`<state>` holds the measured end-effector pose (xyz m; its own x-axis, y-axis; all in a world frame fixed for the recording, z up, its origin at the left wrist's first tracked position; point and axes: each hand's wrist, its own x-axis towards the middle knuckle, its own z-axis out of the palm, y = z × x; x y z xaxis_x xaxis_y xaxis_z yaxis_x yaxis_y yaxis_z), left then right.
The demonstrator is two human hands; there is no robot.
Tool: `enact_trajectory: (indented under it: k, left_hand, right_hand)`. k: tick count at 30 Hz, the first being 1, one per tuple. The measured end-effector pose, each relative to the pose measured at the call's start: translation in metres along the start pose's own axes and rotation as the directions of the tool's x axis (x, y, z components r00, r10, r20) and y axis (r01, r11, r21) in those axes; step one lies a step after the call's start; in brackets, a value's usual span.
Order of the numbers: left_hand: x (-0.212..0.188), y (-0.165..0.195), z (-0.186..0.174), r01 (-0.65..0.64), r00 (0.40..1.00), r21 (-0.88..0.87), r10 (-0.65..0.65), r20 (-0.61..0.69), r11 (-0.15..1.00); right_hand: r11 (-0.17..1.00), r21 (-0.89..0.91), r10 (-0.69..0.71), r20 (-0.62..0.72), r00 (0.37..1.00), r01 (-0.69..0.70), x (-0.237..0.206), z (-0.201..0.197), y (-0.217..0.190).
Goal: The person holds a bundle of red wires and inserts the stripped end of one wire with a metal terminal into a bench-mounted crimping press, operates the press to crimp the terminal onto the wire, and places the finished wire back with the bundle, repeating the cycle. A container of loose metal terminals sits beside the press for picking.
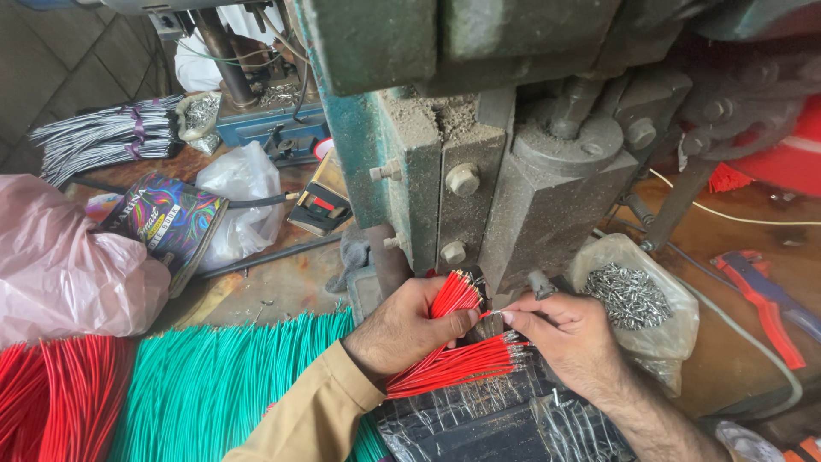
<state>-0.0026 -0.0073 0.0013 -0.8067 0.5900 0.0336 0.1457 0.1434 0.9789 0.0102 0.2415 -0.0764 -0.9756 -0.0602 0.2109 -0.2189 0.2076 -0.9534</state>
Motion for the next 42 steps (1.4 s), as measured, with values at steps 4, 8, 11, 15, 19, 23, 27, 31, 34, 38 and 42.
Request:
enact_trajectory:
  k: [4,8,11,15,19,23,27,31,34,38,42]
  left_hand:
    - [-0.001,0.003,0.001,0.004,1.000,0.022,-0.004,0.004,1.000]
    - [-0.001,0.006,0.002,0.016,1.000,-0.007,-0.016,0.000,1.000]
    - [0.000,0.008,0.002,0.032,0.999,0.046,-0.031,-0.013,0.998]
    - [-0.001,0.010,0.004,0.053,0.998,0.061,-0.052,-0.021,0.997]
    - [-0.002,0.013,0.004,0.033,0.999,0.088,-0.032,-0.014,0.996]
    - [-0.006,0.013,0.005,-0.017,0.999,-0.011,0.018,0.040,1.000]
    - [-0.006,0.008,0.003,-0.088,0.994,0.059,0.085,0.064,0.994]
    - [-0.001,0.004,0.003,0.033,0.999,-0.046,-0.032,0.014,0.998]
    - [-0.001,0.004,0.002,0.022,0.999,-0.004,-0.022,0.023,1.000]
    - [-0.002,0.005,0.005,0.024,1.000,-0.033,-0.023,0.010,0.999]
    - [-0.002,0.004,0.005,0.003,1.000,-0.097,-0.002,0.011,0.995]
  right_hand:
    - [0.998,-0.062,-0.009,-0.029,1.000,0.007,0.000,-0.001,0.001]
    - [0.998,-0.066,-0.007,-0.018,1.000,0.006,0.001,-0.003,0.002]
    - [0.989,-0.135,0.057,-0.020,0.998,-0.059,0.001,-0.005,0.002]
    - [0.988,-0.147,0.053,-0.004,0.999,-0.054,0.000,-0.007,-0.001]
    - [0.999,-0.039,0.018,0.017,1.000,-0.017,-0.006,-0.007,-0.009]
    - [0.999,0.040,-0.016,0.116,0.993,0.011,-0.023,-0.026,-0.021]
    - [0.928,-0.363,-0.032,0.164,0.986,0.091,-0.040,-0.060,-0.031]
    - [0.748,-0.531,-0.204,0.388,0.899,0.399,-0.046,-0.078,-0.031]
    - [0.766,-0.582,-0.130,0.276,0.952,0.274,-0.048,-0.071,-0.029]
    - [0.782,-0.597,-0.050,0.226,0.973,0.179,-0.048,-0.068,-0.035]
    - [0.866,-0.463,0.200,-0.021,0.980,-0.187,-0.046,-0.060,-0.035]
